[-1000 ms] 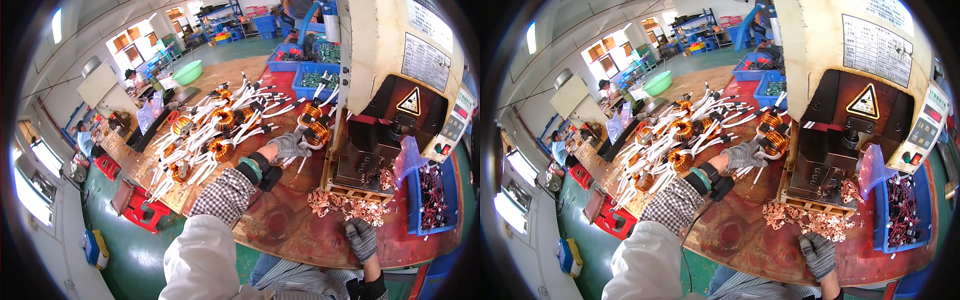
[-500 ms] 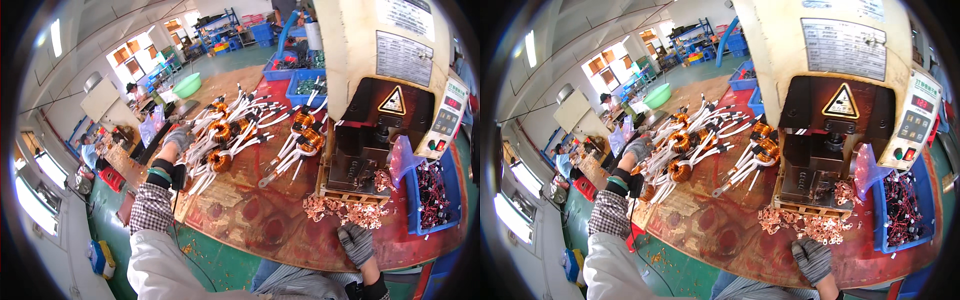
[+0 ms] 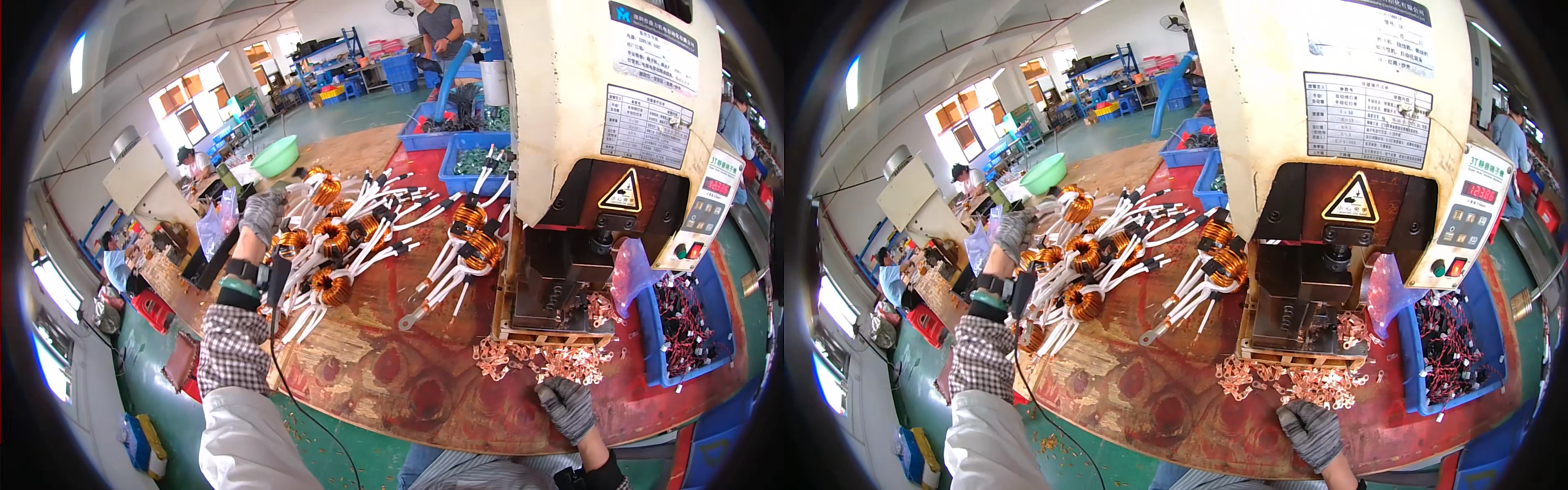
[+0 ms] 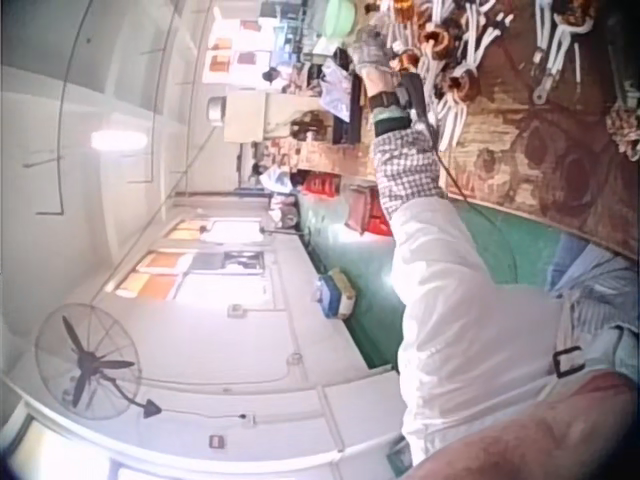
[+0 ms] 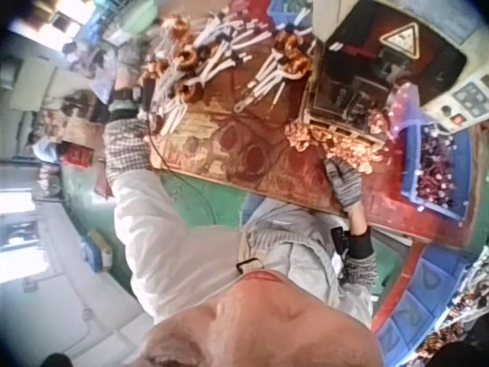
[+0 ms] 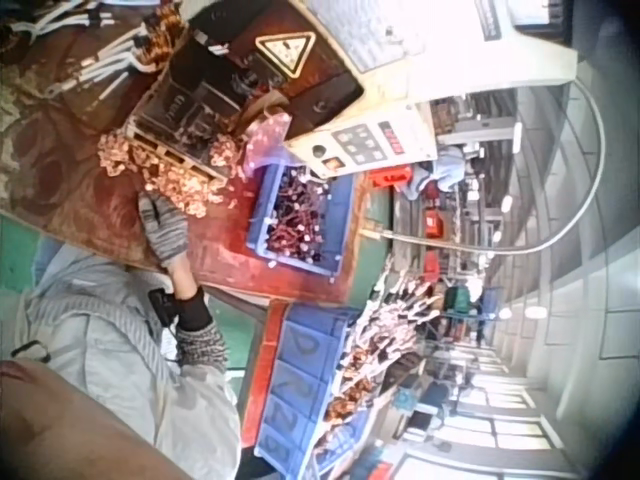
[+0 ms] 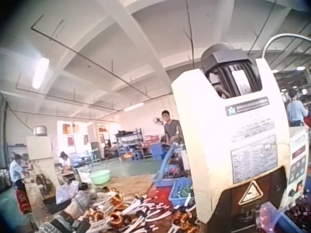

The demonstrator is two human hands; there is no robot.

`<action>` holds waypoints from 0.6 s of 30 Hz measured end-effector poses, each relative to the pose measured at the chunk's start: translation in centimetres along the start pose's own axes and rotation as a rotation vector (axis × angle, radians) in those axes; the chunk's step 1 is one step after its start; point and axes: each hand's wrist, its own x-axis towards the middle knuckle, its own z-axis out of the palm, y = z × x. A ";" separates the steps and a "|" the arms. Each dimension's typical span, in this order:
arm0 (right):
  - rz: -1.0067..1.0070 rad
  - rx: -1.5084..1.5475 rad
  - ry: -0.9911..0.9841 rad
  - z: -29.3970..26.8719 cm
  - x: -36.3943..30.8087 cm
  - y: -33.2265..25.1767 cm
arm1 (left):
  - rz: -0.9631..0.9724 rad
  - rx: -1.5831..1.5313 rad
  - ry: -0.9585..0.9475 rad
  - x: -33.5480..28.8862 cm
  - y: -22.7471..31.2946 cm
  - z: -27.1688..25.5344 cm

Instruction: Crimping metal terminals onto the wires of toroidal inductors using a specialized semi-automatic crimping machine.

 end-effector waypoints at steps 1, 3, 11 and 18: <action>-0.003 0.003 0.000 0.1 0.0 -0.1 | 0.011 -0.027 0.027 -0.4 0.2 -0.6; 0.001 0.040 -0.012 0.3 -0.1 -0.3 | 0.273 -0.372 0.113 -2.5 -0.7 -2.2; -0.014 0.219 -0.378 0.5 1.5 -6.5 | 0.466 0.403 0.301 -24.8 -0.1 -7.9; -0.114 1.499 -0.795 12.8 5.7 -18.3 | 0.905 1.129 0.402 -40.1 -5.7 -6.1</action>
